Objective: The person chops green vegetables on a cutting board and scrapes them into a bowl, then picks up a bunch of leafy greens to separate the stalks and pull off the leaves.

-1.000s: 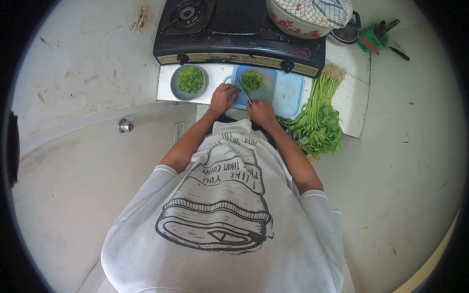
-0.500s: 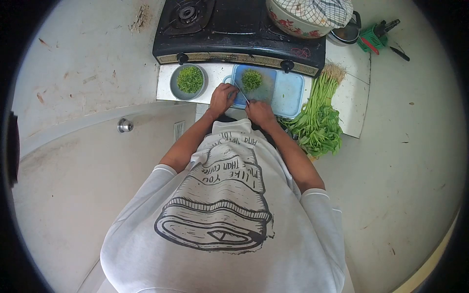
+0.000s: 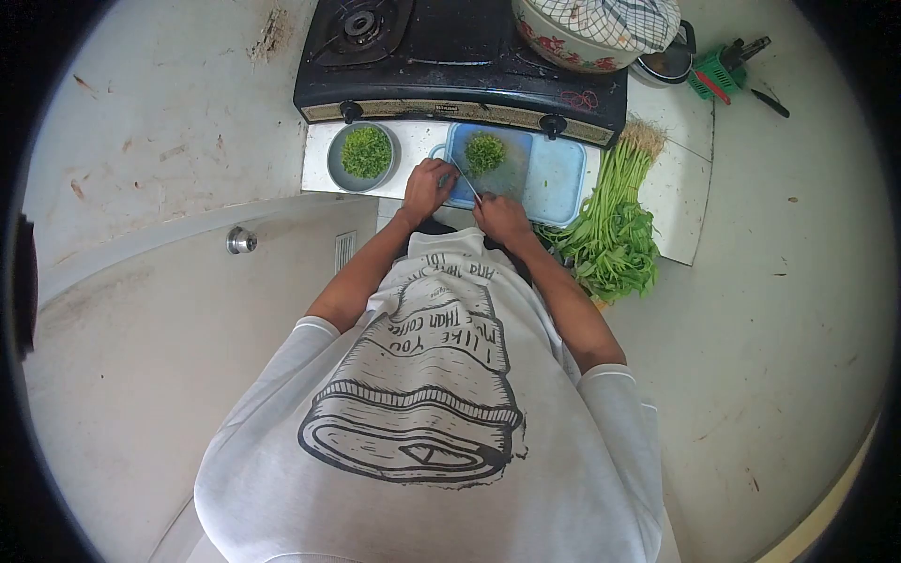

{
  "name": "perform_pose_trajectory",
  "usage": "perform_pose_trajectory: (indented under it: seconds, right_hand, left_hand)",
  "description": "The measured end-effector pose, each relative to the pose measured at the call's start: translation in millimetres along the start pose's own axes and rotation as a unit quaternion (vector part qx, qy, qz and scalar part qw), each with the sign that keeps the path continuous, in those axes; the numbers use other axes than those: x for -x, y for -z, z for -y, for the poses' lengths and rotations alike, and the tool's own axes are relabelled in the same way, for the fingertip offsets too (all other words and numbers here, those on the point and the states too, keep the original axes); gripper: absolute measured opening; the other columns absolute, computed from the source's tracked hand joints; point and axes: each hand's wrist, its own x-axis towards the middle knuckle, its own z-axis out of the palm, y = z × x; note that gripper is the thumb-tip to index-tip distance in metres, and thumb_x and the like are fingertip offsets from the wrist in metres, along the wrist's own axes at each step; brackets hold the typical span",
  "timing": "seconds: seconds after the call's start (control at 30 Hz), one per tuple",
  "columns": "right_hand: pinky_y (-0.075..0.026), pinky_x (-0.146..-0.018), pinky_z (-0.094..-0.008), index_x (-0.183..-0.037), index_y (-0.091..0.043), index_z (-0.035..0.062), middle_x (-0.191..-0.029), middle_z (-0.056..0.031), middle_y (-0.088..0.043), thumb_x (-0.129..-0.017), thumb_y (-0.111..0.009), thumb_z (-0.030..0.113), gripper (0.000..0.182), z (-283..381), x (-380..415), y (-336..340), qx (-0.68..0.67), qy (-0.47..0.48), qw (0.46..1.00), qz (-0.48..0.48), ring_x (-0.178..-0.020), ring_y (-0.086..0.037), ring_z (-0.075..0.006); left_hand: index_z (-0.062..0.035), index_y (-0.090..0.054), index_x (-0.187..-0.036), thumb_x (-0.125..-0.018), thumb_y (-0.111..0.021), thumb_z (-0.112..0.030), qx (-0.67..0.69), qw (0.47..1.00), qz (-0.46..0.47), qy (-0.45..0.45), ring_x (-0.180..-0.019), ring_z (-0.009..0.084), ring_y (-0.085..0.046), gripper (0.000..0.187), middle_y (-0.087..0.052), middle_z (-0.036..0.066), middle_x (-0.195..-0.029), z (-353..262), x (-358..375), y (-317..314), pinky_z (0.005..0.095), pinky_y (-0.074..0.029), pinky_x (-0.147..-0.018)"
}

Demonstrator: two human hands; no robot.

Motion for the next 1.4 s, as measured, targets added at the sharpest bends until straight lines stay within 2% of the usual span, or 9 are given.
perform_pose_trajectory:
  seconds: [0.13, 0.33, 0.63, 0.93, 1.2, 1.3, 1.4]
  right_hand:
    - [-0.058, -0.071, -0.0549, -0.095, -0.067, -0.0033, -0.077, -0.0276, -0.070, -0.101, -0.055, 0.033, 0.039, -4.2, -6.7, -8.8, -0.002, 0.017, 1.000, -0.010, -0.073, -0.071, -0.0467]
    - [-0.057, -0.075, -0.0563, -0.095, -0.068, -0.0032, -0.079, -0.0290, -0.070, -0.102, -0.052, 0.035, 0.043, 0.1, -7.2, -3.3, -0.006, -0.011, 1.000, -0.008, -0.076, -0.071, -0.0469]
    - [-0.058, -0.070, -0.0546, -0.094, -0.068, -0.0041, -0.078, -0.0288, -0.070, -0.100, -0.057, 0.033, 0.039, 1.4, 0.1, 1.1, -0.016, 0.008, 1.000, -0.004, -0.073, -0.071, -0.0466]
    - [-0.058, -0.072, -0.0555, -0.098, -0.068, -0.0040, -0.079, -0.0288, -0.071, -0.101, -0.054, 0.034, 0.040, 1.8, -7.3, -0.9, -0.014, -0.005, 1.000, 0.004, -0.076, -0.071, -0.0471]
    - [-0.058, -0.072, -0.0553, -0.095, -0.068, -0.0036, -0.078, -0.0291, -0.070, -0.101, -0.054, 0.034, 0.040, -3.5, -3.9, 0.9, -0.002, -0.003, 1.000, 0.001, -0.075, -0.071, -0.0470]
    - [-0.058, -0.071, -0.0554, -0.094, -0.067, -0.0039, -0.078, -0.0294, -0.070, -0.100, -0.055, 0.033, 0.039, -3.4, -3.6, -2.6, -0.007, 0.013, 1.000, -0.007, -0.074, -0.070, -0.0468]
    - [-0.058, -0.071, -0.0550, -0.093, -0.067, -0.0041, -0.079, -0.0292, -0.070, -0.100, -0.055, 0.031, 0.038, -3.5, -1.8, -2.1, -0.016, 0.012, 1.000, 0.004, -0.074, -0.070, -0.0466]
  left_hand:
    - [-0.0108, -0.075, -0.090, -0.082, -0.072, -0.009, -0.001, 1.000, -0.006, 0.001, -0.086, 0.0311, -0.064, 0.009, -0.069, 0.007, -0.087, -0.1, 0.9, -1.1, 0.0436, -0.052, -0.078]
    - [-0.0113, -0.074, -0.088, -0.082, -0.072, -0.009, 0.003, 1.000, -0.006, 0.025, -0.088, 0.0305, -0.064, 0.007, -0.068, 0.007, -0.087, -2.5, 0.7, -1.6, 0.0427, -0.051, -0.079]
    - [-0.0117, -0.073, -0.089, -0.082, -0.072, -0.010, 0.003, 1.000, -0.002, 0.022, -0.089, 0.0304, -0.064, 0.008, -0.068, 0.007, -0.087, 0.2, 0.0, -2.8, 0.0434, -0.050, -0.079]
    - [-0.0111, -0.072, -0.090, -0.083, -0.071, -0.010, 0.014, 1.000, -0.004, 0.026, -0.089, 0.0315, -0.063, 0.008, -0.068, 0.008, -0.089, -0.5, 1.9, -3.2, 0.0441, -0.050, -0.079]
    - [-0.0116, -0.072, -0.090, -0.083, -0.071, -0.011, 0.003, 0.999, -0.002, 0.032, -0.091, 0.0309, -0.064, 0.007, -0.069, 0.006, -0.091, -2.8, 2.5, -2.7, 0.0440, -0.050, -0.081]
    - [-0.0092, -0.073, -0.092, -0.084, -0.072, -0.011, -0.004, 0.999, 0.009, 0.046, -0.093, 0.0323, -0.065, 0.009, -0.071, 0.009, -0.094, -6.0, 2.1, 0.5, 0.0437, -0.051, -0.083]
    - [-0.0116, -0.071, -0.091, -0.084, -0.072, -0.011, 0.002, 1.000, -0.003, 0.030, -0.090, 0.0298, -0.064, 0.007, -0.069, 0.005, -0.092, -0.1, 3.2, -4.9, 0.0431, -0.049, -0.081]
